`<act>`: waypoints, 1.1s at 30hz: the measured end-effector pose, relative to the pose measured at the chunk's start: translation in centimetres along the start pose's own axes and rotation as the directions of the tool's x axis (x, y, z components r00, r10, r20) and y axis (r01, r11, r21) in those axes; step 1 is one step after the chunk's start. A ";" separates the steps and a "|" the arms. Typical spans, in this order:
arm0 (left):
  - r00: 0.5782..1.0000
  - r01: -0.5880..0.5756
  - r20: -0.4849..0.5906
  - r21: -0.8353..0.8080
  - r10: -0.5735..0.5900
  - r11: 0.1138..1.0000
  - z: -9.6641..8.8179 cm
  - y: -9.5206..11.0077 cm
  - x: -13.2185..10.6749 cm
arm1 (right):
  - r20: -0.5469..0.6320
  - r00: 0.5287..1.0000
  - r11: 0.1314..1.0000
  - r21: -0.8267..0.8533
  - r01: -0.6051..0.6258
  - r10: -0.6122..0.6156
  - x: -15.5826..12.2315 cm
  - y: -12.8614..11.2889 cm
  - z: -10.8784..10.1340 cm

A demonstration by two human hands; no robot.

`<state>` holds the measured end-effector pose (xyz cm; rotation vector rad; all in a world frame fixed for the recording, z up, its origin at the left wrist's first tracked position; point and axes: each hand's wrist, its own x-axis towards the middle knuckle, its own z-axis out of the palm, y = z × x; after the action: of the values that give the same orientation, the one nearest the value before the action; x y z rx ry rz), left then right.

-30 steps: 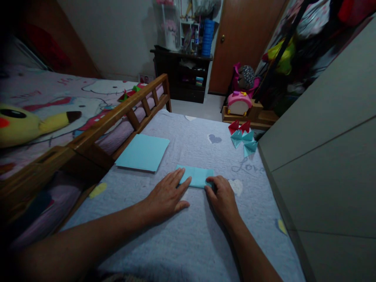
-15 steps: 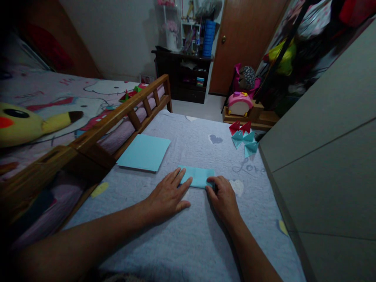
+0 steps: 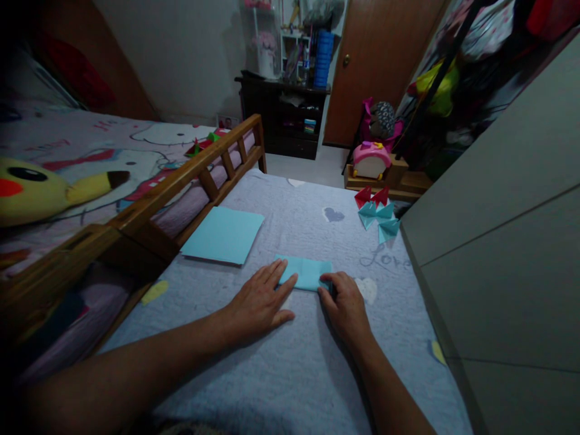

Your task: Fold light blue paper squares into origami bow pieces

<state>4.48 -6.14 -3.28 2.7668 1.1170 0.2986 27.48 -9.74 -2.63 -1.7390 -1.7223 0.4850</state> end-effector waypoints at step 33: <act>0.984 0.069 0.167 -0.015 -0.065 0.998 -1.4 0.1 0.7 | -0.006 0.999 0.999 -0.004 -0.035 0.035 0.0 -0.3 -0.1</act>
<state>4.70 -5.67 -1.80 2.6713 1.1546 0.0685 27.34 -9.76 -2.32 -1.7747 -1.6920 0.4917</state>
